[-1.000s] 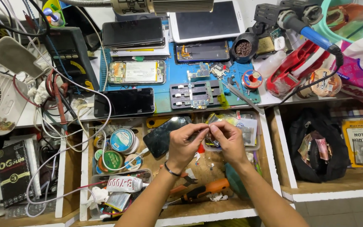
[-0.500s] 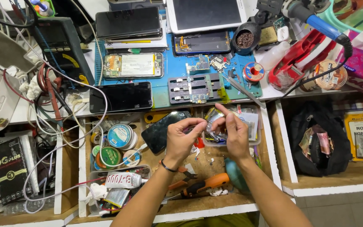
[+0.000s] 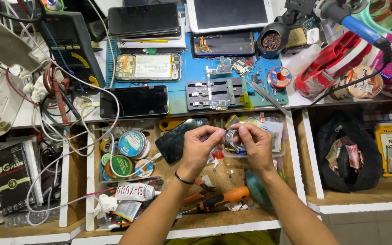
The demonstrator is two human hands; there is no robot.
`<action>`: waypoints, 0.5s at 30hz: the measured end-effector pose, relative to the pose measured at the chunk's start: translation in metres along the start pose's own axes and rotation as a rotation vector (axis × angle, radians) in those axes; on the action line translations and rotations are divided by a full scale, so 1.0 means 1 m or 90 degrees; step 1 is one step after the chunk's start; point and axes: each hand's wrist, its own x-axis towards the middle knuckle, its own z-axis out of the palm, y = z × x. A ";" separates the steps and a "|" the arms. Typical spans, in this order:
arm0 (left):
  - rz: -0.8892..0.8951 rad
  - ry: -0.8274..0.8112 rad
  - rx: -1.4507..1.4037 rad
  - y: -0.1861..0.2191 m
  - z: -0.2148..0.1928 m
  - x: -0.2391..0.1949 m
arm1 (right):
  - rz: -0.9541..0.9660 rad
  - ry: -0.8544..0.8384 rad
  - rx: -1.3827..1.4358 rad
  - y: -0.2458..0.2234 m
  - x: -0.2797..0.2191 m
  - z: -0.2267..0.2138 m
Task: The person uses a soldering iron and solder wire to work on a small circuit board. They also use pliers to strip a wire and a small air blower to clean the board. The workspace is cluttered with various electronic components and tools.
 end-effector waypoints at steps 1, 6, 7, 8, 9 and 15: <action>-0.001 0.000 0.000 0.000 0.000 0.000 | 0.001 0.000 0.000 0.002 0.000 -0.001; -0.044 -0.002 0.018 -0.002 0.000 0.000 | -0.008 0.000 -0.012 0.006 -0.001 -0.002; -0.044 -0.003 0.018 -0.001 0.001 -0.001 | -0.008 0.001 -0.012 0.005 -0.001 -0.002; -0.046 -0.003 0.025 0.000 0.002 -0.001 | -0.003 0.002 -0.018 0.005 -0.001 -0.002; -0.049 -0.004 0.031 0.001 0.003 -0.001 | 0.003 0.003 -0.025 0.004 -0.001 -0.002; -0.029 -0.016 0.121 0.018 0.006 -0.004 | 0.016 -0.007 -0.041 -0.007 -0.001 -0.001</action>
